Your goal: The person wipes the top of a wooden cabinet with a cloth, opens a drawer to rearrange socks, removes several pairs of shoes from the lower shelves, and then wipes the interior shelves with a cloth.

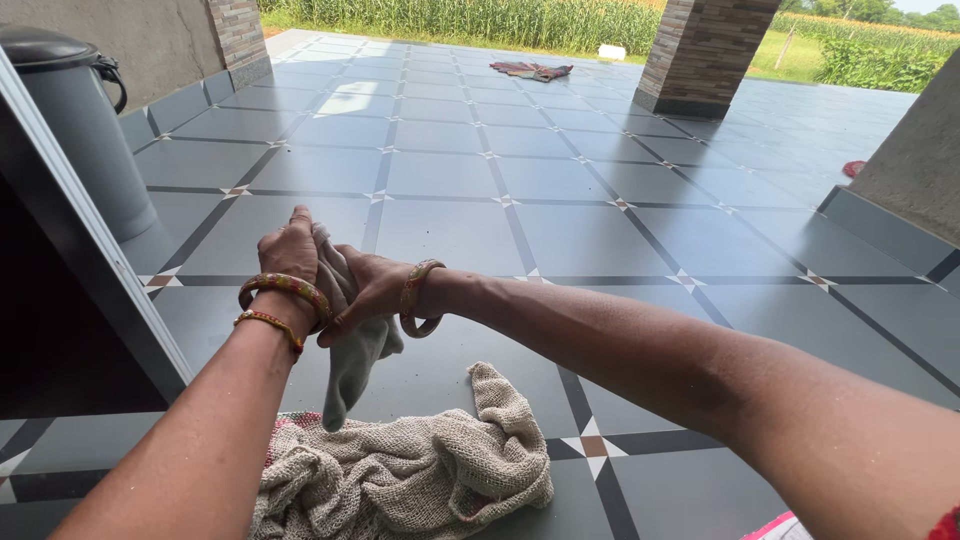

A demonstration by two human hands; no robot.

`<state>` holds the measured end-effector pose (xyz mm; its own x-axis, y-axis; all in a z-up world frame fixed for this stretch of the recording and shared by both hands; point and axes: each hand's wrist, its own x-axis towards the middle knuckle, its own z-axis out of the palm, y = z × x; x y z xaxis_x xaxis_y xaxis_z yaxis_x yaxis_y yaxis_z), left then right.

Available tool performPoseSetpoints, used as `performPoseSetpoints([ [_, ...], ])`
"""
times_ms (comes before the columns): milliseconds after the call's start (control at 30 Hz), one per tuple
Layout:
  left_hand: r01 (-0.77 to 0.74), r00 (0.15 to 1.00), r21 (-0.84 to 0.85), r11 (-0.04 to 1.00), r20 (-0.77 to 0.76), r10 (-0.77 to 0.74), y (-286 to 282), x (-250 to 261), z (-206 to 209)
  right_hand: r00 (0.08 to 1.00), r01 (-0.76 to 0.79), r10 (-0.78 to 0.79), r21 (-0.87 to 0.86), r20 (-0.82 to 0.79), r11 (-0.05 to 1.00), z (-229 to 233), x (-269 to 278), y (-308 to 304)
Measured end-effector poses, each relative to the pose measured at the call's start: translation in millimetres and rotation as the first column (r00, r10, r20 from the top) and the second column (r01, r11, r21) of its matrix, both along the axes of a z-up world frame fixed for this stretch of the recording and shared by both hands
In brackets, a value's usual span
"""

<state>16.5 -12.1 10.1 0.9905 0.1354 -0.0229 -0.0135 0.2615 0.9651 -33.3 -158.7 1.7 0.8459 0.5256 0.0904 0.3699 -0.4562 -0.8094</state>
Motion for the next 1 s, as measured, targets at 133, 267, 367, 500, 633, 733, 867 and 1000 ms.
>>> performPoseSetpoints([
  [133, -0.05, 0.987, -0.139, 0.989, 0.143, 0.07, -2.7, 6.1, 20.6, 1.0, 0.01, -0.015, -0.184, -0.026, 0.983, -60.2, -9.8, -23.3],
  [267, -0.125, 0.964, -0.108, 0.986, 0.222, 0.146, -9.3, -1.8, 42.8, 0.99, 0.01, -0.115, -0.788, -0.077, 0.615, -70.3, -30.7, -67.1],
  [367, -0.082, 0.985, 0.045, 0.996, 0.159, 0.074, -19.7, -20.5, 55.8, 0.958, 0.045, -0.243, -0.761, -0.15, 0.648, -39.3, -43.6, -86.0],
  [500, 0.035, 0.995, 0.053, 0.998, 0.09, -0.04, -52.1, -39.8, 47.4, 0.972, 0.205, -0.227, -0.265, -0.056, 0.942, -6.0, -56.0, -73.1],
  [633, 0.211, 0.977, -0.289, 0.934, 0.079, -0.197, -83.8, -42.2, 28.3, 0.962, 0.232, -0.242, -0.085, -0.124, 0.969, -1.3, -54.4, -55.8],
  [733, 0.139, 0.99, -0.33, 0.934, 0.024, -0.139, -94.1, -43.9, 30.8, 0.913, 0.328, -0.374, -0.253, -0.162, 0.91, -15.6, -62.0, -70.3],
  [867, -0.038, 0.998, -0.192, 0.981, -0.058, 0.027, -88.9, -57.7, 43.8, 0.937, 0.226, -0.322, -0.461, -0.139, 0.858, -27.0, -65.2, -105.6],
  [1000, -0.081, 0.981, -0.044, 0.996, -0.178, 0.072, -86.2, -72.2, 60.1, 0.922, 0.242, -0.38, -0.652, -0.077, 0.719, -6.0, -66.1, -110.5],
])
